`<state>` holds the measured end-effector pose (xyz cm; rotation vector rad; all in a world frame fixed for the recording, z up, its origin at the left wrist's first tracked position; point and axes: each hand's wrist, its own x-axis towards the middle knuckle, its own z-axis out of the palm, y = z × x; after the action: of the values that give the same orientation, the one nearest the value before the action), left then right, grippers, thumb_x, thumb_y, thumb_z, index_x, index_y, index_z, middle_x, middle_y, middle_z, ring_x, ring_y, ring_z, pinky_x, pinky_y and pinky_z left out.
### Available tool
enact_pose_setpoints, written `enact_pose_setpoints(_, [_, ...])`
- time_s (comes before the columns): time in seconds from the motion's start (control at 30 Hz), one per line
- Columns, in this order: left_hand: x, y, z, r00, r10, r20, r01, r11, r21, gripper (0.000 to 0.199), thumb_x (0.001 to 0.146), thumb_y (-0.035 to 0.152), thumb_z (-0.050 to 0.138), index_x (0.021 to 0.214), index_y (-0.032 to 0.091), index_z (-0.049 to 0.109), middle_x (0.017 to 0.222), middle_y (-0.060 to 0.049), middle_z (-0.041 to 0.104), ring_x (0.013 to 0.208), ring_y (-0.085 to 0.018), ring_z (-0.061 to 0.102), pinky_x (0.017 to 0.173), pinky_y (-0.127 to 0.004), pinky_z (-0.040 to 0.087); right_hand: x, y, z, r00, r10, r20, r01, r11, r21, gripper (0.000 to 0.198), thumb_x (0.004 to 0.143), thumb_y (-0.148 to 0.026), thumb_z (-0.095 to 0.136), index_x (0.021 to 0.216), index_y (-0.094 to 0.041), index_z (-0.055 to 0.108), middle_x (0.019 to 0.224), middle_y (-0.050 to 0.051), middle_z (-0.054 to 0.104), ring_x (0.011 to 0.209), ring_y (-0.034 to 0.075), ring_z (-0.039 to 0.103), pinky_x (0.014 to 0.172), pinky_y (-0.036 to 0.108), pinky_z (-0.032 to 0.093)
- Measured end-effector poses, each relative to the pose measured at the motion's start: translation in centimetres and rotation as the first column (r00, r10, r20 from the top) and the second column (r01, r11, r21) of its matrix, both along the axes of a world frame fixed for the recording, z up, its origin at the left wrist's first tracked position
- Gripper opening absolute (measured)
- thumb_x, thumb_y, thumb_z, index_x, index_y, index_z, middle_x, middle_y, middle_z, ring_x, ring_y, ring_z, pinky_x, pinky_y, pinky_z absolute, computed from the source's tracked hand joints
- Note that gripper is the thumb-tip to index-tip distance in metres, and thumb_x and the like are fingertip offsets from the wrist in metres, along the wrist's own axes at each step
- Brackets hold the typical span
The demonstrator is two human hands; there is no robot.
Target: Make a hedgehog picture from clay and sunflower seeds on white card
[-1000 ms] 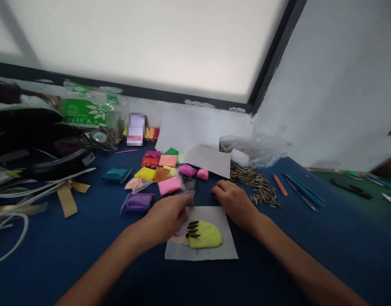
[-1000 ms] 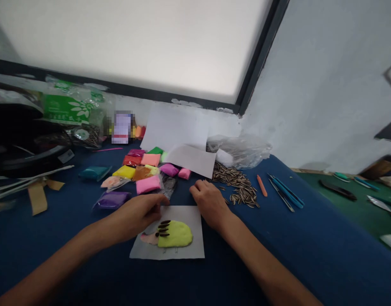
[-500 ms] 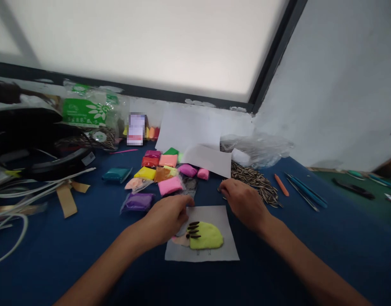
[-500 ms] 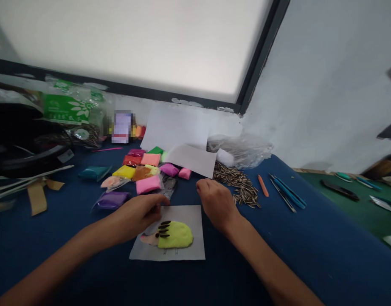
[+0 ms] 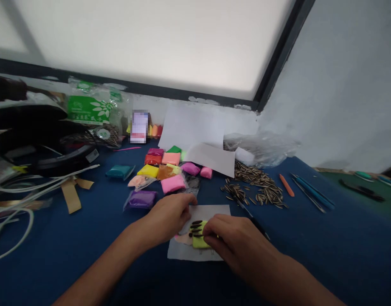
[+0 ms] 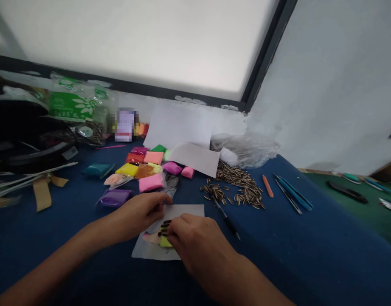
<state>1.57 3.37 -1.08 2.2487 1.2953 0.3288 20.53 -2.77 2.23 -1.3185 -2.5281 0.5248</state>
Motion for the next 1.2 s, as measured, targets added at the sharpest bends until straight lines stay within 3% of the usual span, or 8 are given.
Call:
enact_pose_setpoints(0.27, [0.0,0.0,0.1,1.000,-0.013,0.011,0.013,1.000,0.001,0.036,0.078,0.012,0.046,0.109,0.021,0.062,0.092,-0.005,0.070,0.078,-0.020,0.063,0.065,-0.027,0.044,-0.1,0.0,-1.0,0.999,0.015,-0.044,-0.016,0.999,-0.036,0.014,0.090,-0.010,0.055,0.085,-0.017,0.067,0.079,0.002,0.068,0.067,0.013,0.061,0.062,0.022,0.041])
enact_pose_setpoints(0.53, [0.1,-0.1,-0.1,0.999,-0.009,0.031,0.009,1.000,0.022,0.036,0.078,0.012,0.045,0.108,0.021,0.063,0.095,-0.005,0.070,0.081,-0.021,0.063,0.066,-0.027,0.045,-0.5,-0.3,-1.8,0.999,0.028,-0.036,-0.019,0.973,0.232,0.018,0.089,-0.011,0.054,0.074,-0.015,0.063,0.079,0.004,0.060,0.065,0.013,0.055,0.057,0.023,0.038])
enact_pose_setpoints(1.2, [0.0,0.0,0.0,1.000,-0.012,0.023,0.012,1.000,0.006,0.036,0.078,0.011,0.047,0.108,0.022,0.062,0.096,-0.005,0.069,0.085,-0.021,0.062,0.068,-0.027,0.044,-0.9,-0.3,-2.8,0.999,0.017,0.033,-0.026,0.951,0.309,0.016,0.085,-0.006,0.055,0.071,-0.015,0.056,0.073,0.002,0.057,0.062,0.013,0.049,0.055,0.025,0.031])
